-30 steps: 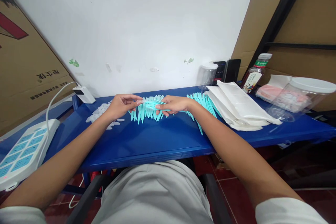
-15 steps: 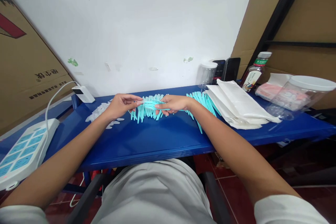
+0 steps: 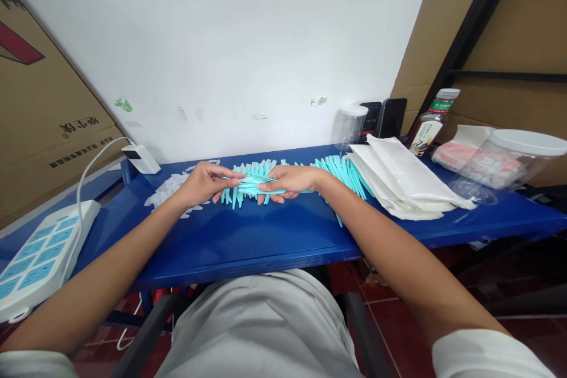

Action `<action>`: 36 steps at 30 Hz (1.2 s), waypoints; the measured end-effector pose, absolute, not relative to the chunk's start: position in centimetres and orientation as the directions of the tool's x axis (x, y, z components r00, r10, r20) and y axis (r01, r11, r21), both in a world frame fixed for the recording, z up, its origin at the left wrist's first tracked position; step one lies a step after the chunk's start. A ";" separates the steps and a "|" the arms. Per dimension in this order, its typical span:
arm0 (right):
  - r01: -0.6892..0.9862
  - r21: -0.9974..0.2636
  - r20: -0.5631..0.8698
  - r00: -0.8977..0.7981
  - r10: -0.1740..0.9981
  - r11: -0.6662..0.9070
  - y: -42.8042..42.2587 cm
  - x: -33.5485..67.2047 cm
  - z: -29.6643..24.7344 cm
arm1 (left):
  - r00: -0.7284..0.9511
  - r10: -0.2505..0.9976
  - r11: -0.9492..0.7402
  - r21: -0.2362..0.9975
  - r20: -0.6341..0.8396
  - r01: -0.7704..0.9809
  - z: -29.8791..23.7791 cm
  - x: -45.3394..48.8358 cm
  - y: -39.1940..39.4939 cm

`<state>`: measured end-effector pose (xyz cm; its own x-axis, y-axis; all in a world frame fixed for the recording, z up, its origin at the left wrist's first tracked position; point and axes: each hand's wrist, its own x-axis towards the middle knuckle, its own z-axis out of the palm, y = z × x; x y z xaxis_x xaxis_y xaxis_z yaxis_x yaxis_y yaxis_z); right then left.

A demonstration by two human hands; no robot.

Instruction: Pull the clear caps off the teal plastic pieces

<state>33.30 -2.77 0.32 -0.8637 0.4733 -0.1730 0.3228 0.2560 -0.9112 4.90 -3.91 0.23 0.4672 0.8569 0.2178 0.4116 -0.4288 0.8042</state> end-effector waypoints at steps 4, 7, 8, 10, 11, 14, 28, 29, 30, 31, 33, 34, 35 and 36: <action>0.327 -0.910 -0.171 -0.856 0.488 0.256 -2.7 33.4 0.4 | 0.532 0.830 -0.423 0.812 0.169 0.402 0.4 4.7 -3.8; 0.329 -0.905 -0.159 -0.848 0.506 0.268 -2.6 33.4 0.4 | 0.590 0.796 -0.426 0.819 0.138 0.384 0.7 4.5 -3.7; 0.326 -0.906 -0.157 -0.851 0.502 0.269 -2.6 33.4 0.4 | 0.599 0.791 -0.421 0.821 0.125 0.385 0.7 4.5 -3.7; 0.314 -0.912 -0.156 -0.862 0.483 0.266 -2.7 33.3 0.3 | 0.607 0.789 -0.401 0.828 0.095 0.393 0.6 4.4 -3.6; 0.308 -0.914 -0.157 -0.867 0.472 0.262 -2.7 33.2 0.3 | 0.604 0.792 -0.389 0.833 0.084 0.394 0.5 4.4 -3.6; 0.308 -0.918 -0.168 -0.872 0.460 0.248 -2.8 33.0 0.3 | 0.595 0.801 -0.358 0.846 0.061 0.396 0.3 4.4 -3.7; 0.368 -0.890 -0.124 -0.764 0.633 0.271 -2.5 33.6 0.7 | 0.332 0.859 -0.474 0.362 0.389 0.802 2.7 -0.2 -1.1; 0.377 -0.888 -0.121 -0.746 0.655 0.265 -2.5 33.6 0.8 | 0.348 0.874 -0.449 0.290 0.338 0.845 3.0 -1.3 -0.7; 0.382 -0.888 -0.119 -0.730 0.673 0.258 -2.4 33.6 0.9 | 0.376 0.901 -0.424 0.257 0.216 0.868 3.3 -2.4 -0.4; 0.384 -0.889 -0.117 -0.718 0.686 0.250 -2.4 33.5 1.0 | 0.393 0.914 -0.405 0.253 0.097 0.879 3.6 -3.3 -0.2; 0.386 -0.893 -0.120 -0.700 0.704 0.232 -2.4 33.4 1.1 | 0.434 0.897 -0.392 0.297 -0.087 0.871 4.0 -4.3 -0.2; 0.392 -0.892 -0.128 -0.696 0.707 0.224 -2.5 33.4 1.1 | 0.455 0.876 -0.391 0.318 -0.160 0.864 4.0 -4.4 -0.3; 0.402 -0.889 -0.140 -0.693 0.708 0.218 -2.5 33.3 1.1 | 0.475 0.852 -0.393 0.331 -0.219 0.858 4.1 -4.3 -0.4; 0.413 -0.886 -0.154 -0.689 0.708 0.209 -2.6 33.3 1.2 | 0.489 0.831 -0.397 0.333 -0.264 0.855 4.0 -4.1 -0.6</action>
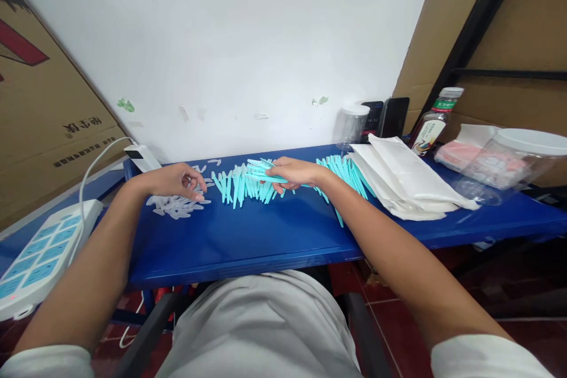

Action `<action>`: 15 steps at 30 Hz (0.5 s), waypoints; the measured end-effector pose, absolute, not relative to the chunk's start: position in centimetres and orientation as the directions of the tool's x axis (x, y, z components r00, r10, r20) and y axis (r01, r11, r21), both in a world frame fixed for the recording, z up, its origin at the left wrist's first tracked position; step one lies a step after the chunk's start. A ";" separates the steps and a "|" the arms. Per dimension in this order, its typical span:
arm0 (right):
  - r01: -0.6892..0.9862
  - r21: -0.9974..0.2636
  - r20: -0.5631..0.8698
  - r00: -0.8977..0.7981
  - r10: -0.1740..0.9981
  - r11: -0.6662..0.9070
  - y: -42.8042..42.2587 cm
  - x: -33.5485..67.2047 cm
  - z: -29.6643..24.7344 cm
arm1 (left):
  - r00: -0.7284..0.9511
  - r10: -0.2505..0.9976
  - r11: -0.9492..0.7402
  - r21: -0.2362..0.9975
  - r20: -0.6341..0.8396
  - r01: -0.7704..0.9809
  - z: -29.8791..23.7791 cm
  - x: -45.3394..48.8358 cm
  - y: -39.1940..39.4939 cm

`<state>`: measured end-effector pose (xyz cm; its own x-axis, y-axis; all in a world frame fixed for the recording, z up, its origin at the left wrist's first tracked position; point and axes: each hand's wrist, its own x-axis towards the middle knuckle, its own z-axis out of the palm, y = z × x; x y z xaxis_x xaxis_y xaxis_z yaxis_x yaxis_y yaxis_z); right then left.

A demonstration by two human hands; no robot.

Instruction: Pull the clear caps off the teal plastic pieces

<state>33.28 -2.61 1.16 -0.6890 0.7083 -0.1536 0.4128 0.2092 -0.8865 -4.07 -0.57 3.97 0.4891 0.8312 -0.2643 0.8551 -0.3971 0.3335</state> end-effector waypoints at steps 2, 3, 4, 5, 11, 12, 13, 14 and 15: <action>0.423 -0.886 -0.174 -0.681 0.712 0.188 -2.8 33.2 1.2 | 0.503 0.803 -0.407 0.323 -0.319 0.854 3.6 -3.4 -0.7; 0.421 -0.889 -0.178 -0.677 0.714 0.178 -2.8 33.2 1.2 | 0.507 0.795 -0.410 0.321 -0.334 0.854 3.3 -3.1 -0.7; 0.417 -0.893 -0.180 -0.674 0.717 0.168 -2.9 33.2 1.2 | 0.510 0.790 -0.411 0.322 -0.342 0.853 3.0 -2.9 -0.6; 0.413 -0.897 -0.181 -0.672 0.718 0.159 -3.0 33.1 1.2 | 0.509 0.786 -0.407 0.326 -0.351 0.853 2.7 -2.7 -0.6; 0.470 -0.870 -0.201 -0.613 0.764 0.148 -3.1 33.1 1.2 | 0.533 0.787 -0.398 0.404 -0.311 0.824 2.8 -2.2 -1.0; 0.468 -0.868 -0.185 -0.618 0.764 0.169 -3.1 33.1 1.2 | 0.551 0.794 -0.414 0.437 -0.257 0.799 3.0 -2.0 -1.1; 0.459 -0.866 -0.160 -0.632 0.758 0.199 -3.1 33.1 1.3 | 0.567 0.802 -0.432 0.473 -0.190 0.768 3.2 -1.8 -1.2; 0.446 -0.864 -0.131 -0.648 0.750 0.234 -3.1 33.2 1.3 | 0.577 0.809 -0.449 0.512 -0.115 0.732 3.3 -1.6 -1.3; 0.434 -0.861 -0.104 -0.663 0.741 0.267 -3.2 33.2 1.3 | 0.577 0.816 -0.463 0.556 -0.036 0.690 3.2 -1.3 -1.4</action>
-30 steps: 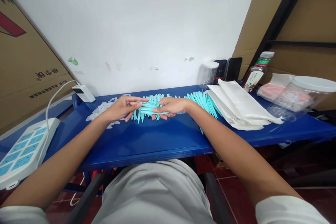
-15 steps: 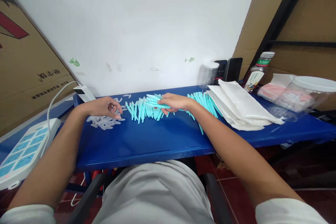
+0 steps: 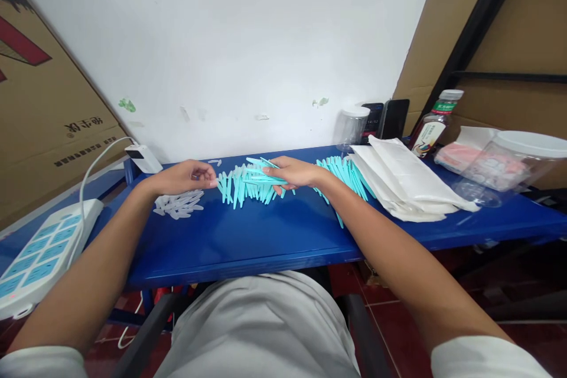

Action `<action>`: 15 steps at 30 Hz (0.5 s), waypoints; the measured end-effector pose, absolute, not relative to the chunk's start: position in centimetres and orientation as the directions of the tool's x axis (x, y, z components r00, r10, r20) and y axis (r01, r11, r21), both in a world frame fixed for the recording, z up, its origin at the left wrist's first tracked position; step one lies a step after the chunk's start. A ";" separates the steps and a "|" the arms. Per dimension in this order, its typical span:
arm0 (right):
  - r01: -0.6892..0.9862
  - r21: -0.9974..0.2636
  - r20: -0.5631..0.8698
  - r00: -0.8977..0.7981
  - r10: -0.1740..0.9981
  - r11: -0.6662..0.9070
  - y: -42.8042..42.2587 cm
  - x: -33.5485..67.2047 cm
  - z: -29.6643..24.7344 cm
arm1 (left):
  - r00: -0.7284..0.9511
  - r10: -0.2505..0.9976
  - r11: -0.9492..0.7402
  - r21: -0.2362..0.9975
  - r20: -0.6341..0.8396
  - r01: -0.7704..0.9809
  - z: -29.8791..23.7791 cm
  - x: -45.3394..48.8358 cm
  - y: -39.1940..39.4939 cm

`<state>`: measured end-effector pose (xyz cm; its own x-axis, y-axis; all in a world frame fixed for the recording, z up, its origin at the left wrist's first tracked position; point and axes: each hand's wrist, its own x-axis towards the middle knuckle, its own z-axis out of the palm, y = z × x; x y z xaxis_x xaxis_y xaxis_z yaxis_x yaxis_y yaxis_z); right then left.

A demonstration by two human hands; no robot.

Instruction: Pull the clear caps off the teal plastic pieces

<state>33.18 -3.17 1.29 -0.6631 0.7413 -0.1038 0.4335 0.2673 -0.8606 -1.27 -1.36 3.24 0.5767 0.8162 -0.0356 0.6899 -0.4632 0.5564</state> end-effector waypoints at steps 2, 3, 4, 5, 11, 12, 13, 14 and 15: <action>0.407 -0.854 -0.053 -0.687 0.724 0.324 -3.2 33.2 1.2 | 0.539 0.834 -0.471 0.658 0.115 0.588 2.7 -0.5 -1.3; 0.396 -0.851 -0.031 -0.695 0.719 0.346 -3.2 33.2 1.2 | 0.503 0.845 -0.465 0.714 0.181 0.524 2.3 0.1 -1.3; 0.387 -0.848 -0.014 -0.699 0.715 0.362 -3.2 33.1 1.1 | 0.459 0.860 -0.445 0.769 0.223 0.460 1.8 0.6 -1.2; 0.382 -0.846 -0.002 -0.700 0.714 0.372 -3.2 33.1 1.0 | 0.420 0.872 -0.425 0.816 0.252 0.392 1.3 1.2 -1.2; 0.403 -0.853 -0.017 -0.656 0.755 0.331 -3.3 32.6 0.9 | 0.297 0.912 -0.339 0.928 0.283 0.156 -0.5 4.3 -2.3; 0.411 -0.857 -0.027 -0.640 0.768 0.312 -3.4 32.6 0.9 | 0.288 0.918 -0.321 0.937 0.271 0.141 -0.6 4.5 -2.5; 0.420 -0.859 -0.041 -0.626 0.779 0.292 -3.4 32.5 1.0 | 0.283 0.922 -0.310 0.941 0.264 0.132 -0.7 4.7 -2.5; 0.429 -0.860 -0.053 -0.614 0.787 0.276 -3.5 32.5 1.0 | 0.279 0.923 -0.307 0.943 0.263 0.126 -0.8 4.8 -2.6; 0.436 -0.860 -0.063 -0.606 0.793 0.265 -3.5 32.5 1.0 | 0.271 0.925 -0.309 0.943 0.268 0.122 -1.0 4.9 -2.5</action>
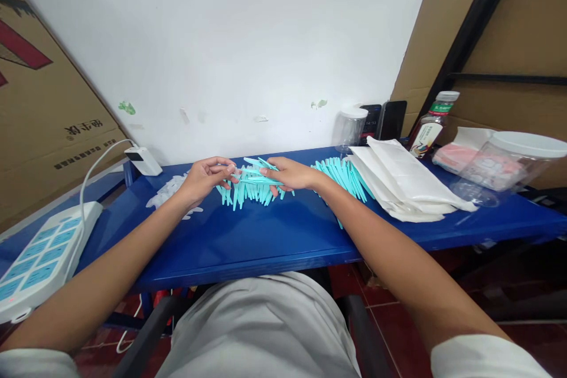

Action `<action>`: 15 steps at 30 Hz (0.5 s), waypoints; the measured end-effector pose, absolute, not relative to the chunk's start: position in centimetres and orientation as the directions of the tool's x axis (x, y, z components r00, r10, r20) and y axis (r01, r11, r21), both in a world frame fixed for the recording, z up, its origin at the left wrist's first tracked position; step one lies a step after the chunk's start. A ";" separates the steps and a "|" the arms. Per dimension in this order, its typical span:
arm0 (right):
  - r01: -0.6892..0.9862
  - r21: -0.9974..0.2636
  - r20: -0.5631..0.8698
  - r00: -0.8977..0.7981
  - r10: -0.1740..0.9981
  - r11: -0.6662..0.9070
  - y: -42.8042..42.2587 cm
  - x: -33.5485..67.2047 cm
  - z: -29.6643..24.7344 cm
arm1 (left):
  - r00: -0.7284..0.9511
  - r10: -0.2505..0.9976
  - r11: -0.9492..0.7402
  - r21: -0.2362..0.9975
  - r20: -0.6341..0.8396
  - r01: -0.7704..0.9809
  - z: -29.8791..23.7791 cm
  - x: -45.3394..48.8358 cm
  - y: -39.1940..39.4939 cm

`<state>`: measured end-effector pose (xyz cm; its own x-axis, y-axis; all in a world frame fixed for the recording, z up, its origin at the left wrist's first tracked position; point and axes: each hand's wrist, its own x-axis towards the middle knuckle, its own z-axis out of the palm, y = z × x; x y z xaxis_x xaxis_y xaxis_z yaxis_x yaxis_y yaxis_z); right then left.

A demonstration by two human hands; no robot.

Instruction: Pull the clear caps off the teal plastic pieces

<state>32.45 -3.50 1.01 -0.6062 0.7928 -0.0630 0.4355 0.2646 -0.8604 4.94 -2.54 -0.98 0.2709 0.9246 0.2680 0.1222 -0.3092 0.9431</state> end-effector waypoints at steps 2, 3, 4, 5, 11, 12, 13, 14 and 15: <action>0.444 -0.858 -0.072 -0.599 0.797 0.257 -3.5 32.4 1.0 | 0.248 0.925 -0.325 0.939 0.290 0.115 -1.3 5.1 -2.4; 0.448 -0.856 -0.074 -0.600 0.797 0.258 -3.5 32.5 1.0 | 0.237 0.924 -0.332 0.937 0.299 0.113 -1.5 5.1 -2.3; 0.451 -0.853 -0.074 -0.602 0.795 0.262 -3.5 32.5 1.0 | 0.228 0.925 -0.334 0.936 0.303 0.111 -1.6 5.1 -2.2; 0.454 -0.850 -0.074 -0.603 0.794 0.265 -3.5 32.5 1.0 | 0.220 0.928 -0.330 0.938 0.302 0.106 -1.6 5.1 -2.2; 0.455 -0.850 -0.084 -0.614 0.785 0.265 -3.4 32.7 1.0 | 0.232 0.941 -0.273 0.957 0.245 0.097 -0.9 5.2 -2.8; 0.445 -0.853 -0.076 -0.624 0.777 0.274 -3.4 32.7 1.0 | 0.237 0.940 -0.277 0.955 0.246 0.106 -0.8 5.2 -2.9; 0.433 -0.856 -0.067 -0.634 0.771 0.282 -3.3 32.8 1.0 | 0.240 0.938 -0.285 0.951 0.251 0.121 -0.7 5.2 -3.0; 0.425 -0.859 -0.060 -0.638 0.768 0.286 -3.3 32.8 1.1 | 0.242 0.935 -0.297 0.944 0.258 0.142 -0.6 5.2 -3.0; 0.423 -0.861 -0.058 -0.635 0.771 0.283 -3.3 32.8 1.1 | 0.245 0.932 -0.311 0.936 0.266 0.167 -0.6 5.2 -3.0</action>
